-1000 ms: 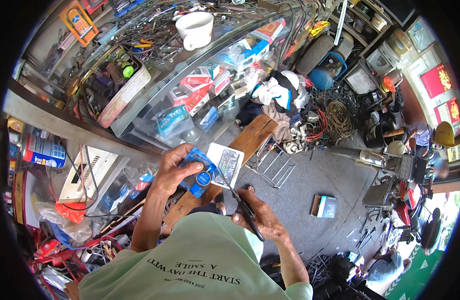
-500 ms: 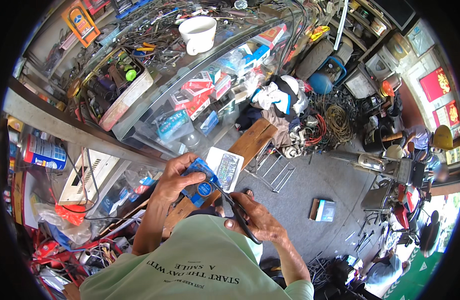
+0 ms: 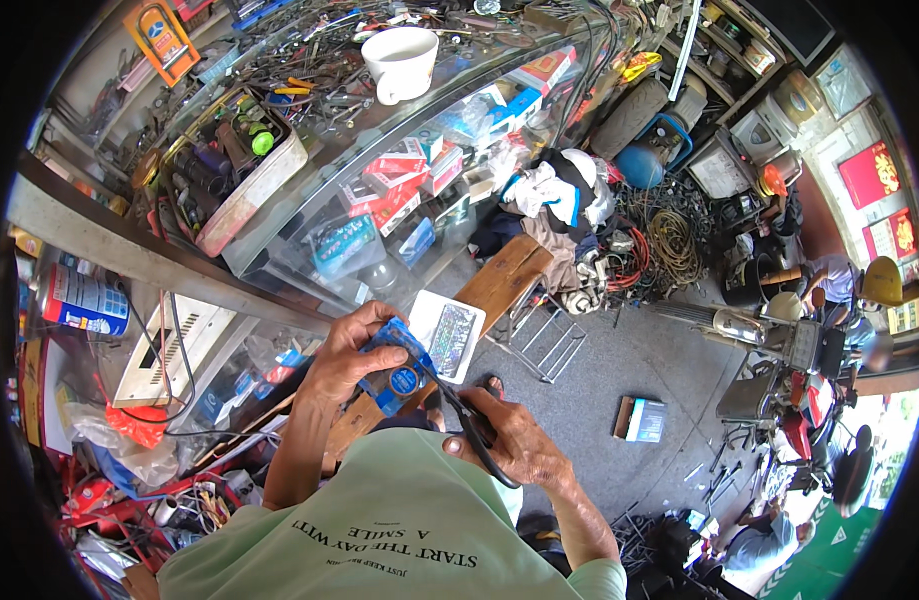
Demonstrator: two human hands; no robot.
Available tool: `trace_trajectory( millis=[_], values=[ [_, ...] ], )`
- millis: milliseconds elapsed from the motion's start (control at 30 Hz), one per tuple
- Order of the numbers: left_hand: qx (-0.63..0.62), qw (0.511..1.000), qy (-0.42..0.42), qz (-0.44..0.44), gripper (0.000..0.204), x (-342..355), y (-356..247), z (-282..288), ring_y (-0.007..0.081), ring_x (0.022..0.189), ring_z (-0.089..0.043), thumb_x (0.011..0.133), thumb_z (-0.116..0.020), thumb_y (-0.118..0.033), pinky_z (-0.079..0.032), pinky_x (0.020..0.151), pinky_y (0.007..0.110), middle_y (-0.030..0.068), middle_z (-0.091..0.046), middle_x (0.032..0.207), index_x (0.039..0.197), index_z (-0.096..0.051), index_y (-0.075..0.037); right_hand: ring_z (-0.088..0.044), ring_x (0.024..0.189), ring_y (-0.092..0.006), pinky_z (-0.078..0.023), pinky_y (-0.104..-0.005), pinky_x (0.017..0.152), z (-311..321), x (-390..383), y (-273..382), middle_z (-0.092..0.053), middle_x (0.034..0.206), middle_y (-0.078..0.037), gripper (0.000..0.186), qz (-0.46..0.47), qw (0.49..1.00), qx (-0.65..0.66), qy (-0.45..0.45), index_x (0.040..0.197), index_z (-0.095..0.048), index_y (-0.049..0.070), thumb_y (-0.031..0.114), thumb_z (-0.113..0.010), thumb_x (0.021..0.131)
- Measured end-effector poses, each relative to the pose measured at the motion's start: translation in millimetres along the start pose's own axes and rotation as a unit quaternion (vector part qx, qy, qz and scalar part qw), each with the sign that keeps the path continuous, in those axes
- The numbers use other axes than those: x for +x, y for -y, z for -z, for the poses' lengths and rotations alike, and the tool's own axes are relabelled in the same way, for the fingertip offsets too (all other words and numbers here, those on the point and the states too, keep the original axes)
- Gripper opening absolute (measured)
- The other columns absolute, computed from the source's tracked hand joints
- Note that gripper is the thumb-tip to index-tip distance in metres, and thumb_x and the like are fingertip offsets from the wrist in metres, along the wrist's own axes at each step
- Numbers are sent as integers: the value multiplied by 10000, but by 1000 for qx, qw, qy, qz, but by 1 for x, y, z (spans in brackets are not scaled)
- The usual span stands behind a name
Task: The person unpacks a chain kit and a sprocket, then uses pliers to open the packaging. They proceed to use a T-handle wrench to loosen bolts on the motorcycle's rear sprocket area.
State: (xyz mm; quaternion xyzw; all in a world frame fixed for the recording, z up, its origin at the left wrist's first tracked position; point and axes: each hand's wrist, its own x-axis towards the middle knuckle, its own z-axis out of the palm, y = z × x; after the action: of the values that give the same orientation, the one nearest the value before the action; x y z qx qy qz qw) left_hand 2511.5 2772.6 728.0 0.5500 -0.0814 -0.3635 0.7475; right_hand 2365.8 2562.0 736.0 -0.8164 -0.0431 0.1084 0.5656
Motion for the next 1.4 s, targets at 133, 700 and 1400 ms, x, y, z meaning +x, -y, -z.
trace_trajectory(
  millis=[133,700,1400],
  values=[
    [2,1000,2,10,429,-1,-1,1,92,798,-622,743,-766,-60,-500,724,230,61,-673,888,1103,-533,-42,-531,498,-207,-405,-347,516,-1,-1,6,-523,555,-89,575,-12,1000,1,2,1171,-534,-6,432,-678,827],
    [9,999,34,12,586,-15,3,-1,106,831,-629,767,-763,-61,-497,738,249,99,-686,894,1239,-416,-61,-581,506,-226,-444,-342,525,-14,1,14,-545,549,-100,417,-26,998,-55,-28,1060,-609,18,373,-684,856],
    [17,996,49,66,592,-22,1,7,111,903,-602,746,-722,-24,-477,781,246,69,-610,1004,1274,-456,-53,-624,602,-318,-477,-411,579,-22,13,16,-576,602,-130,515,-41,993,-107,7,1066,-592,25,482,-657,838]
  ],
)
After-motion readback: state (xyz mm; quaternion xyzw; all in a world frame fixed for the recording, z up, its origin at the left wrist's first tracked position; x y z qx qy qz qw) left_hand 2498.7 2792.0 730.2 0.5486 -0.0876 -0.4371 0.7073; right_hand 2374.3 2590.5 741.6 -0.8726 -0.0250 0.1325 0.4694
